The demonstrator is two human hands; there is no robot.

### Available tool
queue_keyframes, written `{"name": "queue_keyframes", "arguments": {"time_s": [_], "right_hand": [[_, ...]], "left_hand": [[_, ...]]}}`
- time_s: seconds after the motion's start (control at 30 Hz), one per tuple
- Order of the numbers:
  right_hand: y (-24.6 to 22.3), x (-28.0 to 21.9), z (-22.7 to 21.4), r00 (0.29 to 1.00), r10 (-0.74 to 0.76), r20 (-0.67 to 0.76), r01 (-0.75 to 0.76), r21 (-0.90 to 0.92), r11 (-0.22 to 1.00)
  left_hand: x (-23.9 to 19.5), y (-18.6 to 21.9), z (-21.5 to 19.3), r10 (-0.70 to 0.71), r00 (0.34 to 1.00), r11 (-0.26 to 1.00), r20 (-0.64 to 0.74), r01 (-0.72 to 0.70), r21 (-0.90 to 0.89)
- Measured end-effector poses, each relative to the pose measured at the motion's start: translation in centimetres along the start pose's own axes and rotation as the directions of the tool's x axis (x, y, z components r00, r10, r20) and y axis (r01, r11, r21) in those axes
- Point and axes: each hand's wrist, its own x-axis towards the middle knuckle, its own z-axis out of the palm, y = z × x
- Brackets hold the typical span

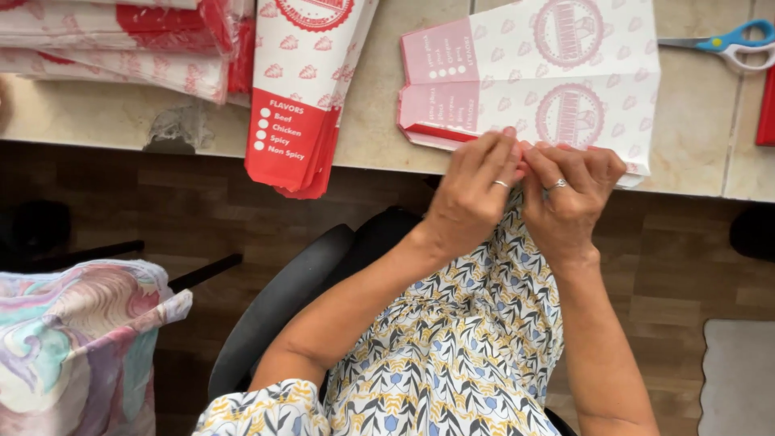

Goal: Folding and creasing paper shawarma bags at a workstation

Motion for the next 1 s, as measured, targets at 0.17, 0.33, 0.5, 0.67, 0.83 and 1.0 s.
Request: {"name": "queue_keyframes", "arguments": {"time_s": [0.17,0.33,0.5,0.67,0.83,1.0], "right_hand": [[-0.3,0.8,-1.0,0.998,-0.021,0.055,0.020,0.031,0.999],[-0.3,0.5,-0.9,0.999,0.006,0.043,-0.009,0.082,0.997],[-0.3,0.8,-0.9,0.998,-0.006,0.069,0.001,0.076,0.997],[0.0,1.4,-1.1,0.996,-0.052,0.075,0.049,0.046,0.998],[-0.1,1.2,-1.4,0.997,-0.029,0.075,0.024,0.072,0.997],[0.3,2.1,-2.2,0.984,-0.069,0.164,0.069,0.009,0.998]], "left_hand": [[-0.2,-4.9,-4.2,-0.082,0.991,0.995,0.110,0.087,-0.039],[-0.2,-7.6,-6.7,-0.224,0.974,0.972,0.035,0.221,0.083],[1.3,-3.2,-4.3,-0.114,0.987,0.987,0.116,0.125,-0.101],[0.9,-4.9,-4.0,-0.102,0.992,0.990,0.073,0.109,-0.089],[0.1,-8.2,-5.7,-0.192,0.980,0.981,-0.045,0.191,-0.016],[-0.9,-9.1,-4.8,-0.286,0.958,0.951,0.030,0.280,0.130]]}}
